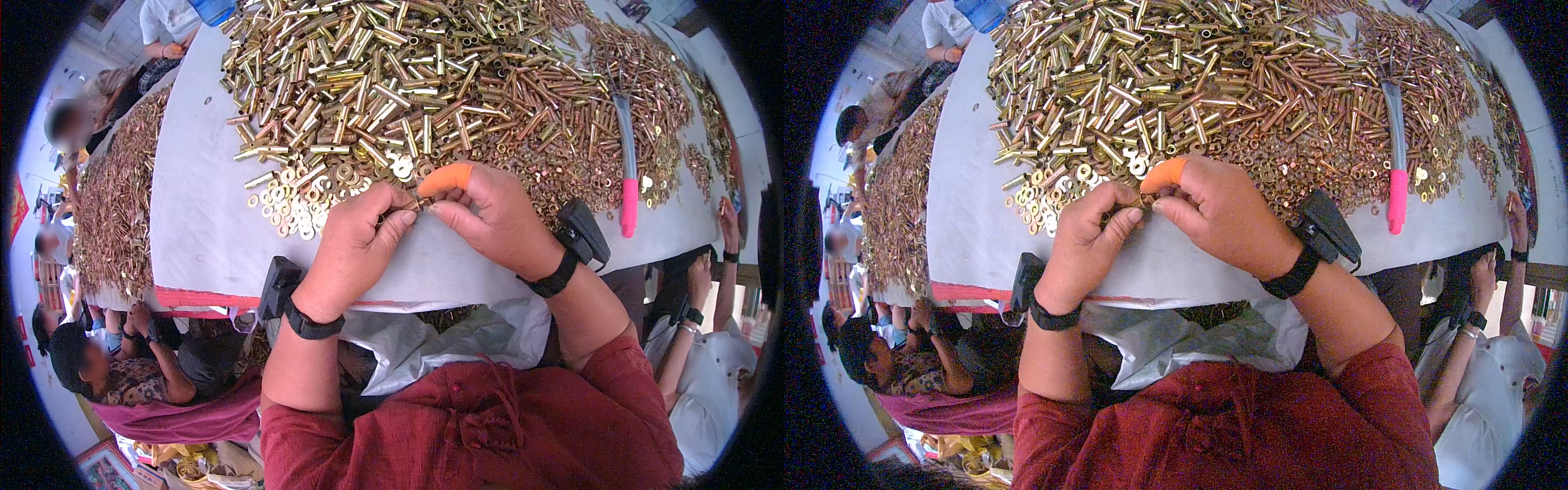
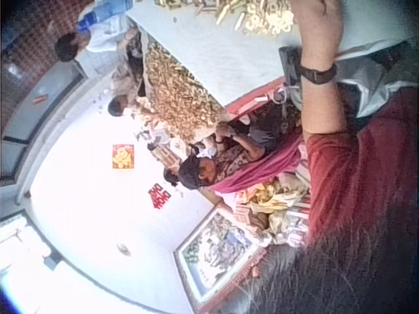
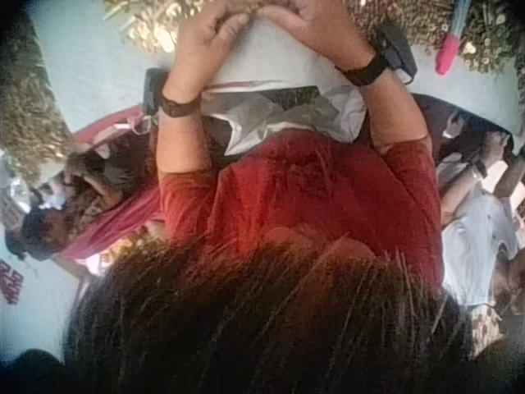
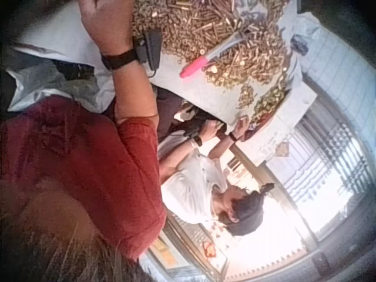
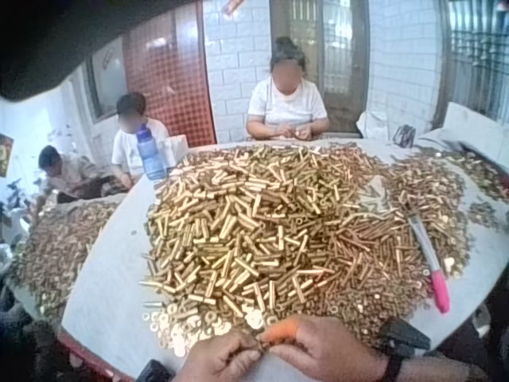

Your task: The person assembles and sorts small metal casings, washers, and brass tubes by hand at a low workspace, using pliers to manipulate the components.

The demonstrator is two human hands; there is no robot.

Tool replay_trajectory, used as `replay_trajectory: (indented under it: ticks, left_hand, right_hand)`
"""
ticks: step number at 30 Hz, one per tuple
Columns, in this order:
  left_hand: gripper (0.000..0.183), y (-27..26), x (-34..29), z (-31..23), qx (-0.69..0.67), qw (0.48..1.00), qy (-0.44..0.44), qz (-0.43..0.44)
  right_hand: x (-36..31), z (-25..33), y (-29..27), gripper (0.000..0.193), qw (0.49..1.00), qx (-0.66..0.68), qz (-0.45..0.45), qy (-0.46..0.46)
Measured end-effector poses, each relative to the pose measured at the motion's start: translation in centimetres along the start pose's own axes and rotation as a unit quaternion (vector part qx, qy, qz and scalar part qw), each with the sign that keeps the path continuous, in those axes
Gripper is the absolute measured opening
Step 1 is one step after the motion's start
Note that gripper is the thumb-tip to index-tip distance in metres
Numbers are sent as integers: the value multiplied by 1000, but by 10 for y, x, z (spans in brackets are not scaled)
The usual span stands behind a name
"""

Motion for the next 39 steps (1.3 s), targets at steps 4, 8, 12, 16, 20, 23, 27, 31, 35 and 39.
replay_trajectory:
  ticks: [4, 8, 12, 16, 20, 23, 27, 31, 35, 39]
  left_hand:
    - [8, -1, -1, 1, 10, 1000, 5, 5]
    - [11, -1, -3, 0, 29, 999, 9, -9]
    - [12, 0, -4, -4, 41, 999, 25, -13]
    - [13, 1, -4, -3, 68, 997, 42, 1]
    - [13, 2, -4, -4, 74, 996, 40, -1]
    - [11, 0, -4, 1, 3, 999, -34, -7]
    - [10, 0, -4, 4, -15, 1000, -9, -6]
    - [10, -1, -4, 2, -16, 999, -28, -10]
    - [8, 1, -3, 2, -7, 1000, -14, -16]
    - [7, -2, -3, 1, -36, 998, -36, -26]
  right_hand:
    - [0, 5, 0, 18, 999, -25, 1, -29]
    - [1, 3, 0, 19, 994, -40, 4, -102]
    - [0, 4, 0, 18, 994, -75, -4, -78]
    - [0, 6, 1, 21, 990, -116, -4, -85]
    - [-4, 3, 7, 23, 984, -171, -15, -42]
    - [-4, 2, 10, 25, 997, -22, -64, 34]
    - [-4, -1, 7, 26, 999, -9, -45, -6]
    - [-3, 1, 11, 22, 994, 87, -40, 52]
    - [-3, -10, 9, 21, 993, -97, -38, -61]
    - [-1, -8, 8, 23, 990, 121, -33, 72]
Point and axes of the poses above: each hand's wrist, its own x-axis towards the middle knuckle, its own y-axis out of the palm, z = x × y, the point moved 2 cm from there along x, towards the middle knuckle, and after that the axes turned 11 degrees about -z, right-handed, at the moved point
